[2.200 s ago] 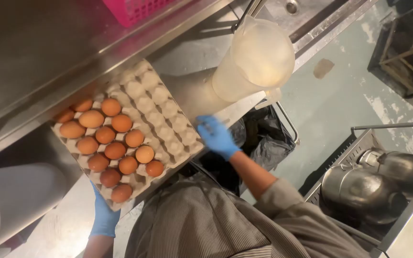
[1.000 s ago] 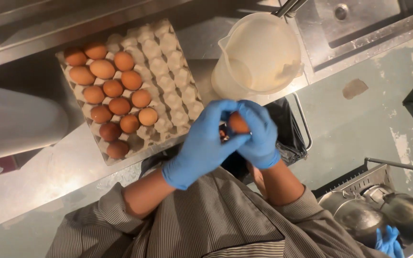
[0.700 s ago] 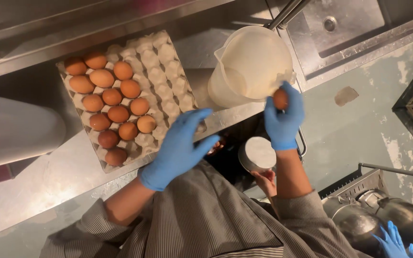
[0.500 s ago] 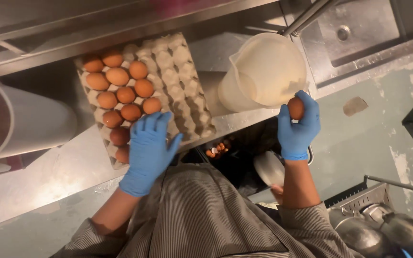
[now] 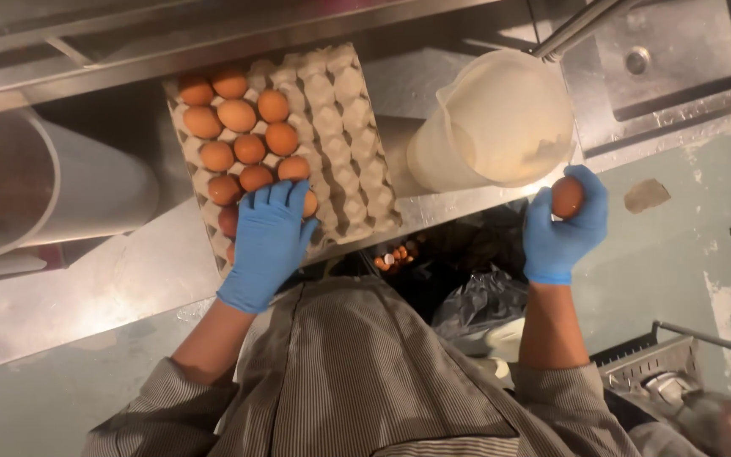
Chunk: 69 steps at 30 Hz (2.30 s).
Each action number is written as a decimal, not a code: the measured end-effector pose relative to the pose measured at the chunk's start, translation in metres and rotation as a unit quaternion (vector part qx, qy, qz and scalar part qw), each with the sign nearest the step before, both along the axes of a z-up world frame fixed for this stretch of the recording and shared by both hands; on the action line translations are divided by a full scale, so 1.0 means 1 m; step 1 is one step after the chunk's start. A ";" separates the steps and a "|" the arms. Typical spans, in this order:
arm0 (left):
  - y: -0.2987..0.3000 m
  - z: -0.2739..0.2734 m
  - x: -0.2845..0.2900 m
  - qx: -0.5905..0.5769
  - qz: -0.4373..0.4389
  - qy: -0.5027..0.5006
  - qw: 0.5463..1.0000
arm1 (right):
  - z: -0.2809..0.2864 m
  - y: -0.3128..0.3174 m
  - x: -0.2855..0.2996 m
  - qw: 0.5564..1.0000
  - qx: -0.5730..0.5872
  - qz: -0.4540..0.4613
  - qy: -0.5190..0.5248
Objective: The recorder is cracking eggs from a crate into a large plastic pitcher.
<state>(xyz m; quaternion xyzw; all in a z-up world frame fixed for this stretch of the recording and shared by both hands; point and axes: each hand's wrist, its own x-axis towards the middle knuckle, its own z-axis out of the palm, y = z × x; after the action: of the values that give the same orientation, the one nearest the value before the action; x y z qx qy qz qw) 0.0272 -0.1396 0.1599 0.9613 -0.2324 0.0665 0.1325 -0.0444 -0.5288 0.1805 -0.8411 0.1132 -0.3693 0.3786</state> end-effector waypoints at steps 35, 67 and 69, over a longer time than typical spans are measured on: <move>-0.002 0.022 0.002 -0.170 -0.024 0.025 0.985 | 0.073 -0.028 0.056 0.946 -0.267 0.008 0.182; -0.123 0.040 0.011 -0.181 -0.158 -0.097 0.966 | -0.003 -0.001 -0.011 0.996 -0.090 0.005 0.000; -0.097 0.027 0.020 -0.166 -0.099 -0.072 0.978 | -0.007 -0.005 -0.013 0.995 -0.100 0.007 0.014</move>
<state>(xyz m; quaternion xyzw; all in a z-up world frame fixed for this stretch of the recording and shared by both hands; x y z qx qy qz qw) 0.0470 -0.2369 0.1867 0.8908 -0.3208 0.1595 0.2796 -0.0572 -0.5340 0.1730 -0.8806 0.0752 -0.3646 0.2931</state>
